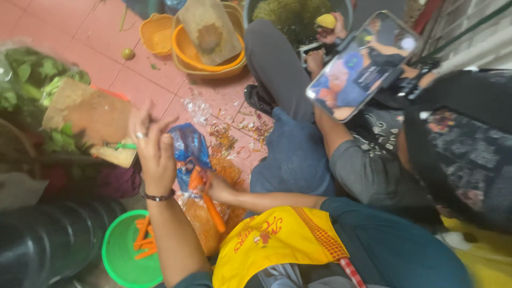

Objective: Peeling carrots using a manual vegetable peeler.

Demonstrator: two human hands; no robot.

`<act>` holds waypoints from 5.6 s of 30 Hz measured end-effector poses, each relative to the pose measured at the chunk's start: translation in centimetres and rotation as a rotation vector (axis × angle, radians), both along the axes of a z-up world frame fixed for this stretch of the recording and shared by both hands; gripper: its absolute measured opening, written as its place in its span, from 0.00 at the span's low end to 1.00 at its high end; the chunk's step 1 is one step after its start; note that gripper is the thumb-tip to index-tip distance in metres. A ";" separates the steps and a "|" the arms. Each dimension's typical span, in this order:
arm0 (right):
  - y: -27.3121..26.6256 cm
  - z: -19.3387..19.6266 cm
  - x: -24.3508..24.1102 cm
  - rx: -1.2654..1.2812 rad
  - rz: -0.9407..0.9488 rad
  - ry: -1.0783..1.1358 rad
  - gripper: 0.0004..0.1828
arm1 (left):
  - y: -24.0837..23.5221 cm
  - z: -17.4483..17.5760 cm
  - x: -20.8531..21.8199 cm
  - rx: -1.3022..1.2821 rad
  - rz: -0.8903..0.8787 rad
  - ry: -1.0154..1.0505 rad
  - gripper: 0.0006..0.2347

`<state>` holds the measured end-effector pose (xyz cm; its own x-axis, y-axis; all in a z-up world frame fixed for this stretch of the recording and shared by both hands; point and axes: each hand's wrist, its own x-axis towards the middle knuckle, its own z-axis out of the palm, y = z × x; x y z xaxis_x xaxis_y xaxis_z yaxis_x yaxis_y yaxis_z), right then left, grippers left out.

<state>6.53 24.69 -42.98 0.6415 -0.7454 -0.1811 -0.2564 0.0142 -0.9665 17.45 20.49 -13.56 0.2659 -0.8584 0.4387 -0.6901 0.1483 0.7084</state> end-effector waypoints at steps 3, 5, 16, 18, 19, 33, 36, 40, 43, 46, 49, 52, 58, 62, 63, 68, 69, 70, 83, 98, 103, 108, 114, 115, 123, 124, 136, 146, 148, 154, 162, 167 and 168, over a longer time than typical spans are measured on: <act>-0.2 1.2 -0.5 0.137 -0.001 -0.099 0.31 | 4.3 -7.2 1.9 0.095 0.092 0.118 0.15; 0.2 2.3 -0.5 0.323 0.078 0.008 0.29 | 8.4 -12.4 2.3 0.155 0.179 0.267 0.11; 6.2 1.0 3.4 0.195 0.136 -0.271 0.18 | 24.1 -19.7 -5.1 0.121 0.501 -0.028 0.32; 6.7 2.9 3.1 0.167 0.160 -0.118 0.15 | 26.3 -19.8 -5.4 0.200 0.531 0.423 0.28; 6.6 3.8 3.1 0.124 0.158 0.035 0.15 | 27.1 -19.9 -5.4 0.259 0.497 0.880 0.24; 7.4 11.3 -4.8 -0.448 0.554 0.071 0.22 | 30.3 -23.3 -4.0 -0.555 0.166 1.855 0.14; 8.9 12.4 -5.7 -0.496 0.602 -0.068 0.19 | 29.8 -21.8 -3.4 -0.592 0.172 1.839 0.18; 10.3 13.7 -6.2 -0.344 0.694 0.045 0.12 | 29.6 -20.3 -3.1 -0.588 0.307 1.827 0.22; 10.7 13.8 -6.3 -0.329 0.733 -0.066 0.11 | 29.8 -21.3 -2.4 -0.700 0.270 1.762 0.23; 11.0 14.3 -6.4 -0.373 0.742 -0.066 0.10 | 30.1 -21.3 -2.0 -0.621 0.359 1.790 0.23; 11.4 15.1 -6.6 -0.437 0.752 -0.088 0.12 | 30.0 -22.4 -1.9 -0.662 0.352 1.767 0.23; 11.9 15.1 -6.9 -0.517 0.755 -0.098 0.12 | 29.5 -23.8 -1.9 -0.694 0.432 1.726 0.23; 11.9 15.7 -7.2 -0.588 0.760 -0.093 0.11 | 28.9 -25.9 -2.0 -0.748 0.406 1.750 0.23; 11.7 15.7 -7.2 -0.710 0.755 -0.130 0.12 | 28.7 -26.6 -2.0 -0.739 0.409 1.733 0.23; 11.8 15.9 -7.2 -0.722 0.756 -0.145 0.12 | 28.7 -26.7 -2.0 -0.726 0.427 1.731 0.23; 12.1 16.6 -7.0 -0.766 0.748 -0.141 0.11 | 28.8 -26.4 -2.4 -0.672 0.466 1.682 0.22; 12.2 16.5 -7.0 -0.765 0.733 -0.155 0.11 | 28.8 -26.4 -2.4 -0.664 0.460 1.676 0.22; 12.3 16.4 -7.0 -0.762 0.717 -0.168 0.11 | 28.9 -26.3 -2.5 -0.656 0.455 1.670 0.22; 12.9 15.4 -7.2 -0.728 0.714 -0.166 0.11 | 29.5 -25.8 -2.6 -0.595 0.525 1.581 0.23; 11.0 16.1 -6.3 -0.477 0.628 -0.010 0.10 | 28.3 -26.2 -3.8 -0.559 0.521 1.674 0.24; 11.3 16.1 -6.6 -0.677 0.766 -0.109 0.12 | 29.0 -25.2 -3.5 -0.601 0.429 1.608 0.24; 10.9 15.8 -6.0 -0.731 0.733 -0.198 0.11 | 29.0 -24.9 -4.1 -0.559 0.376 1.646 0.24; 7.2 13.3 -3.8 -0.758 0.587 -0.084 0.07 | 28.2 -21.6 -6.8 -0.436 0.280 1.655 0.24; 6.2 12.8 -3.4 -0.807 0.566 -0.094 0.07 | 28.1 -20.5 -7.1 -0.405 0.265 1.680 0.24; 5.0 13.7 -3.5 -0.736 0.335 0.036 0.09 | 29.0 -22.0 -6.0 -0.354 0.064 1.786 0.21; 5.7 13.9 -4.1 -0.689 0.436 0.019 0.07 | 29.1 -22.1 -5.5 -0.380 0.115 1.756 0.21; 11.6 16.8 -6.8 -0.702 0.783 -0.212 0.10 | 29.6 -23.5 -4.2 -0.571 0.368 1.713 0.23; 5.0 14.0 -2.8 -0.819 0.388 0.088 0.07 | 28.8 -20.9 -7.9 -0.265 0.227 1.594 0.22; 3.5 14.1 -2.7 -0.808 0.258 0.192 0.10 | 28.8 -19.9 -7.6 -0.229 0.016 1.770 0.23; 7.9 15.0 -5.6 -0.637 0.648 -0.075 0.09 | 29.3 -24.0 -5.4 -0.486 0.082 1.832 0.19; 11.1 17.2 -6.6 -0.703 0.805 -0.168 0.08 | 29.9 -24.0 -4.4 -0.562 0.268 1.756 0.19; 9.0 15.4 -5.1 -0.764 0.701 -0.209 0.06 | 30.0 -24.0 -6.3 -0.472 0.226 1.724 0.19; 8.1 15.1 -4.6 -0.767 0.627 -0.220 0.08 | 29.9 -23.8 -6.7 -0.402 0.220 1.685 0.19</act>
